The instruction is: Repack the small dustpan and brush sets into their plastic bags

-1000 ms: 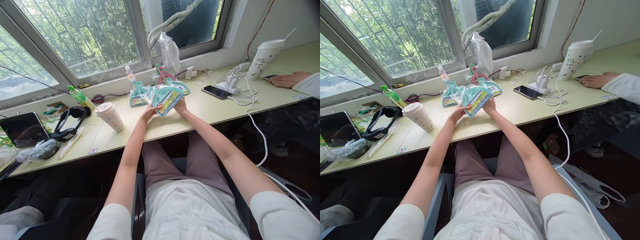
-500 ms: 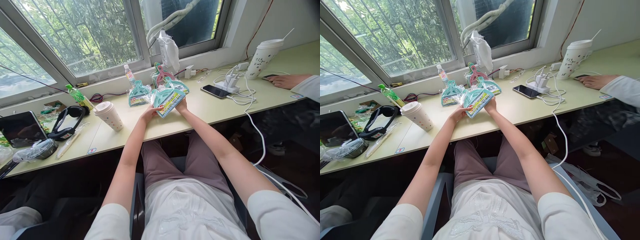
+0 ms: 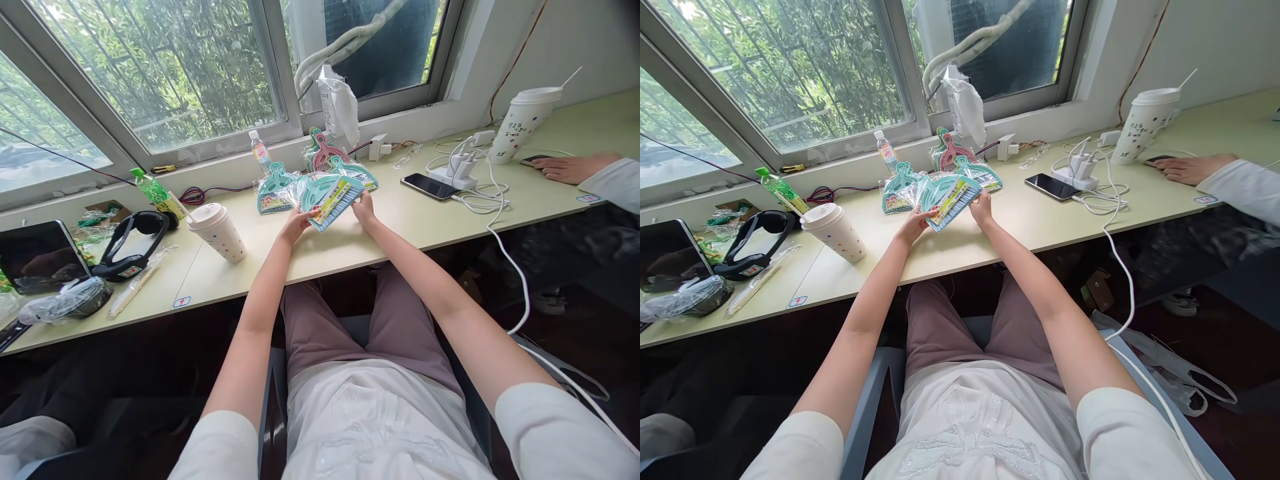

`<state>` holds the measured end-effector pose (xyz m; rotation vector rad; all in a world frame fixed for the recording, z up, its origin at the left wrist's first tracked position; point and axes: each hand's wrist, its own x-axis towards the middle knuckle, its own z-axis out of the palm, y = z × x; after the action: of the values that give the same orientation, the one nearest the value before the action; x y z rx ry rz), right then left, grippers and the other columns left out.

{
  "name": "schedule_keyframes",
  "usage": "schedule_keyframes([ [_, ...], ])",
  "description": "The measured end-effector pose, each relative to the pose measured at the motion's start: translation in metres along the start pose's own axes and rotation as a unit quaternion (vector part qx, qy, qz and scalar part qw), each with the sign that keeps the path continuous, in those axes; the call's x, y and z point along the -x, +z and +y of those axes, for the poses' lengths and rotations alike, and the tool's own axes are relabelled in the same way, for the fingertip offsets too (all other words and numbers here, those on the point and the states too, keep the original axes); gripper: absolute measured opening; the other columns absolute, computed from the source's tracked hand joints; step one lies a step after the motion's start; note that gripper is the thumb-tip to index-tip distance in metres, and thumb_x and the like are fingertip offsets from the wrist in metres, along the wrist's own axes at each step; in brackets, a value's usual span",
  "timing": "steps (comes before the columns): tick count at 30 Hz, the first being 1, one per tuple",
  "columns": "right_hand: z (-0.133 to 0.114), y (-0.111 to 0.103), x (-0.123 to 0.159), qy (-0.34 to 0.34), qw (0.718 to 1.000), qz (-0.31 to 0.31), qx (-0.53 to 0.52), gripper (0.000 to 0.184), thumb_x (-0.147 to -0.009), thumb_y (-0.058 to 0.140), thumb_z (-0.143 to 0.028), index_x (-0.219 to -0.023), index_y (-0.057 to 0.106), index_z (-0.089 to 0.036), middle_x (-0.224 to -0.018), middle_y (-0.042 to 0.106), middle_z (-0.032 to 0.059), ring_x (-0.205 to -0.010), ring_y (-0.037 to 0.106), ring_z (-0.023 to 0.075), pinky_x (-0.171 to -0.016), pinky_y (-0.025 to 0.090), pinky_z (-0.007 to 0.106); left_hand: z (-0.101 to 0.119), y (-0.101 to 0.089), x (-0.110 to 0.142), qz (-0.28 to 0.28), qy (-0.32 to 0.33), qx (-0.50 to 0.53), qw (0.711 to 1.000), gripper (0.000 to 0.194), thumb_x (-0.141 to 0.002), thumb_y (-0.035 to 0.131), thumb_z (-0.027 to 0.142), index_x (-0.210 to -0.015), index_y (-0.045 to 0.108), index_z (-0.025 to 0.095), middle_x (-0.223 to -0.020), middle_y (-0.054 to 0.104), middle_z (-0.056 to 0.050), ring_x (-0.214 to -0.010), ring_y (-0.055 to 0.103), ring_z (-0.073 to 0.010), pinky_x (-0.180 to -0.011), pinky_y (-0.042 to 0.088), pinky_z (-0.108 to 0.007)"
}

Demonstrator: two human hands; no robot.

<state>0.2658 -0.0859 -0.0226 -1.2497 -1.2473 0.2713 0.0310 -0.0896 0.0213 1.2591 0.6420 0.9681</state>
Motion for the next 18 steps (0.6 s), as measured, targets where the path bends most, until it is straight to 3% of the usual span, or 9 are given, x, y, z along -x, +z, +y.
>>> schedule_keyframes([
  [3, -0.008, -0.002, 0.001, 0.063, 0.997, -0.005, -0.038, 0.022, -0.086, 0.065, -0.040, -0.096, 0.064, -0.021, -0.113, 0.065, 0.0082, -0.102, 0.060, 0.0236, -0.099, 0.051, 0.044, 0.001, -0.001, -0.001, 0.012, 0.019, 0.008, 1.000, 0.083, -0.074, 0.075, 0.008, -0.150, 0.046, 0.025, -0.118, 0.076, -0.006, -0.106, 0.074, -0.0220, -0.092, 0.061, -0.033],
  [7, -0.020, -0.003, 0.005, 0.048, 0.998, -0.033, 0.027, 0.024, -0.085, 0.068, -0.044, -0.091, 0.064, -0.022, -0.108, 0.066, 0.0068, -0.103, 0.059, 0.0250, -0.100, 0.049, 0.045, 0.004, 0.000, 0.002, -0.003, 0.034, 0.006, 0.999, 0.086, -0.073, 0.075, 0.010, -0.152, 0.044, 0.026, -0.121, 0.075, -0.006, -0.109, 0.073, -0.0228, -0.094, 0.060, -0.034],
  [12, -0.035, -0.004, 0.015, 0.026, 0.987, -0.005, 0.157, 0.028, -0.076, 0.078, -0.029, -0.099, 0.064, -0.020, -0.115, 0.067, 0.0127, -0.122, 0.055, 0.0355, -0.106, 0.044, 0.053, 0.004, 0.000, 0.003, -0.016, 0.013, -0.009, 1.000, 0.084, -0.074, 0.076, 0.010, -0.151, 0.046, 0.025, -0.120, 0.075, -0.008, -0.112, 0.072, -0.0262, -0.100, 0.058, -0.041],
  [18, -0.045, -0.010, 0.020, 0.017, 0.982, 0.000, 0.186, 0.015, -0.082, 0.066, -0.020, -0.096, 0.062, -0.020, -0.115, 0.067, 0.0150, -0.123, 0.054, 0.0365, -0.105, 0.044, 0.055, 0.001, -0.001, 0.001, -0.017, 0.008, -0.018, 1.000, 0.084, -0.074, 0.078, 0.012, -0.150, 0.046, 0.026, -0.119, 0.075, -0.008, -0.111, 0.073, -0.0275, -0.100, 0.059, -0.043],
])
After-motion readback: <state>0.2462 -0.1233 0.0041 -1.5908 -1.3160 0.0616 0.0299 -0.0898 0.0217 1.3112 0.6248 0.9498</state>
